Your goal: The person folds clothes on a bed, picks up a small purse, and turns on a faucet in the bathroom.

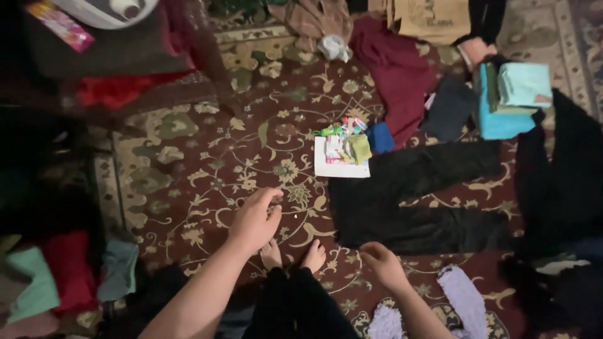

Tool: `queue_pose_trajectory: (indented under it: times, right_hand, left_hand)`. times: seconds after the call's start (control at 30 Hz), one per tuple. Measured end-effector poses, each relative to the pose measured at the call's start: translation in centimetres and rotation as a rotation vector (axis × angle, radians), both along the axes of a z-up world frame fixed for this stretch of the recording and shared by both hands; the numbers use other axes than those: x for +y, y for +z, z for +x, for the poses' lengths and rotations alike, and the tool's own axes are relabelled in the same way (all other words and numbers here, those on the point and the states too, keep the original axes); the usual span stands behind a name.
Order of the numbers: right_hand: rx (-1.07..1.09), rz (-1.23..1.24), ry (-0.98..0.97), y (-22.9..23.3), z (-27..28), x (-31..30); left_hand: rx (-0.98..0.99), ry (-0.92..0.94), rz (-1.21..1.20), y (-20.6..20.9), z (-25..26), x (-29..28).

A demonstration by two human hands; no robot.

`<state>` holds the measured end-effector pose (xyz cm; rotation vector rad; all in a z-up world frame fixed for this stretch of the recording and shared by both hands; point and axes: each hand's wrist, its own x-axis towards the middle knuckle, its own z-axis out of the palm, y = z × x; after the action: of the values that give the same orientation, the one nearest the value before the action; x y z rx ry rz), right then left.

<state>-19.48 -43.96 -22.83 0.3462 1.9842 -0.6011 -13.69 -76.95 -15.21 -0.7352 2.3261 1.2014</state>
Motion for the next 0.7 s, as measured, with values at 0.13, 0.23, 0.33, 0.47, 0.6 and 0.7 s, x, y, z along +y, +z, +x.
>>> queue_pose_trajectory:
  times: [0.13,0.23,0.33,0.47,0.6,0.7]
  right_hand:
    - [-0.028,-0.024,-0.067,-8.7,-0.7,-0.8]
    - [0.042,-0.068,0.072,-18.9,0.3,-0.3]
    - [0.125,-0.146,0.247,-30.1,1.2,-0.3]
    - [0.103,-0.106,0.382,-45.0,1.9,-3.3]
    - [0.042,-0.18,0.609,-58.6,3.8,-5.4]
    - [0.054,-0.158,0.823,-61.2,4.4,-9.3]
  left_hand:
    - [0.011,-0.053,-0.055,-8.5,-2.4,1.2]
    - [0.144,-0.13,-0.12,-17.4,-3.0,1.4]
    - [0.244,-0.165,-0.164,-24.7,-4.0,2.1]
    - [0.315,-0.259,-0.192,-32.9,-6.2,1.8]
    - [0.374,-0.338,-0.291,-44.4,-5.8,1.5]
    - [0.391,-0.358,-0.296,-49.8,-5.1,1.2]
